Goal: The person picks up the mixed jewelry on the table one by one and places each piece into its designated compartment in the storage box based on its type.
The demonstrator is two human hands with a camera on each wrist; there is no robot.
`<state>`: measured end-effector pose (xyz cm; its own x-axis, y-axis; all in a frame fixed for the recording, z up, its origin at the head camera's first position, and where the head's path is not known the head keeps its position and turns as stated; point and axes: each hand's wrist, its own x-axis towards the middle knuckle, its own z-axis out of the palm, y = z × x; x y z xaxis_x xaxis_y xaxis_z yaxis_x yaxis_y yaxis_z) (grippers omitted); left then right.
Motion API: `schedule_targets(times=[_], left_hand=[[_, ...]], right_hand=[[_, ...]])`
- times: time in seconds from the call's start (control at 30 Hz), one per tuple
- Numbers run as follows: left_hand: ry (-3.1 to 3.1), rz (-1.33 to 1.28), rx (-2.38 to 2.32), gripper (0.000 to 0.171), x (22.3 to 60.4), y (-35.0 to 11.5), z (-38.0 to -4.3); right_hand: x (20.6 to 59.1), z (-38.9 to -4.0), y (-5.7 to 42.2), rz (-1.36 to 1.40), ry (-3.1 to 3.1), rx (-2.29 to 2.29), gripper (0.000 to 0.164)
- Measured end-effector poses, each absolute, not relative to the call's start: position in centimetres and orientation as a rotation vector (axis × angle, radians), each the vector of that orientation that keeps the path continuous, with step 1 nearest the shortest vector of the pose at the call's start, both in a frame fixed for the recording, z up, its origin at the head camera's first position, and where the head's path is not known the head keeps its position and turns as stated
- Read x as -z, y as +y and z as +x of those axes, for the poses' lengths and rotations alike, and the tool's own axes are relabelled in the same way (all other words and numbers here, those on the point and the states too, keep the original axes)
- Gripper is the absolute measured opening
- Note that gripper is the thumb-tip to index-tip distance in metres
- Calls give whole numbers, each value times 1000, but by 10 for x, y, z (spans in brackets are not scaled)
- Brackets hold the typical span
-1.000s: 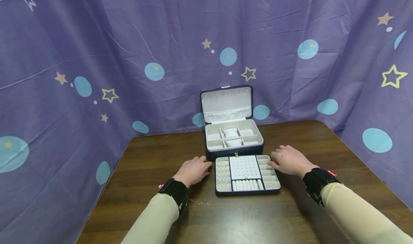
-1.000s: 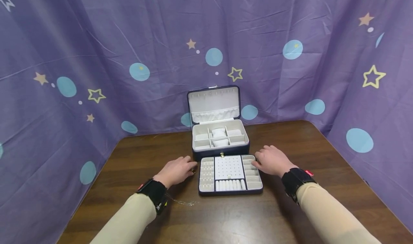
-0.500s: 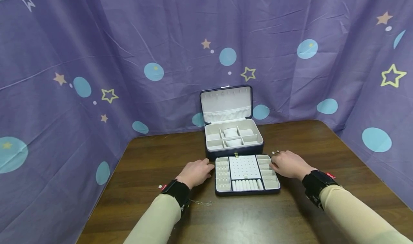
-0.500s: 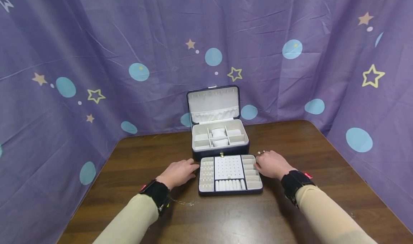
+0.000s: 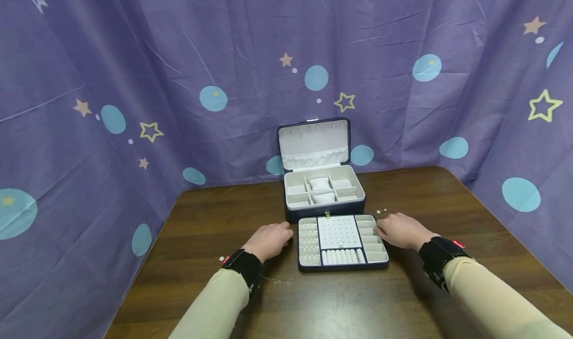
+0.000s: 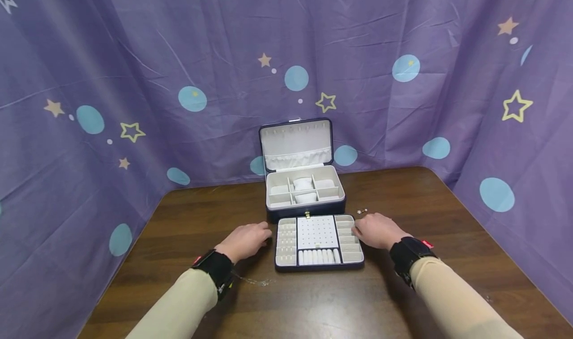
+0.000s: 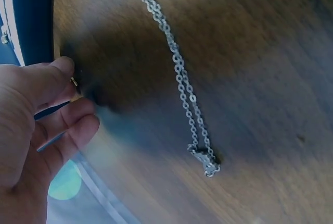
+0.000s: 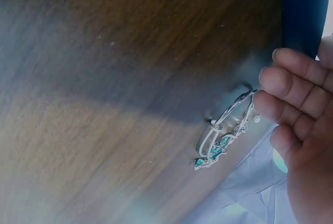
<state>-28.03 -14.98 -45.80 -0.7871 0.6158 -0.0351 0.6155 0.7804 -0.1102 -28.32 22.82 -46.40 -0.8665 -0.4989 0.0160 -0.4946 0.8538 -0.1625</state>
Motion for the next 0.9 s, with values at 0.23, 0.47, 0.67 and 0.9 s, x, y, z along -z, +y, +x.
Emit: schedule_targets(times=[0.23,0.47,0.67,0.9], left_hand=[[-2970,-1027,-200,15,459,-151,-281],[-2982,-1015,-186,13,455,-151,-281],[-2938,-1013,-171,15,452,-152,-279],[-2938,-986,-159,14,454,-152,-279]], right_hand=[[461,-281,227,-761,2947,267,20],[460,-282,226,-771,2950,253,21],[463,-283,227,-801,2965,245,22],[463,-283,228,-806,2964,242,22]])
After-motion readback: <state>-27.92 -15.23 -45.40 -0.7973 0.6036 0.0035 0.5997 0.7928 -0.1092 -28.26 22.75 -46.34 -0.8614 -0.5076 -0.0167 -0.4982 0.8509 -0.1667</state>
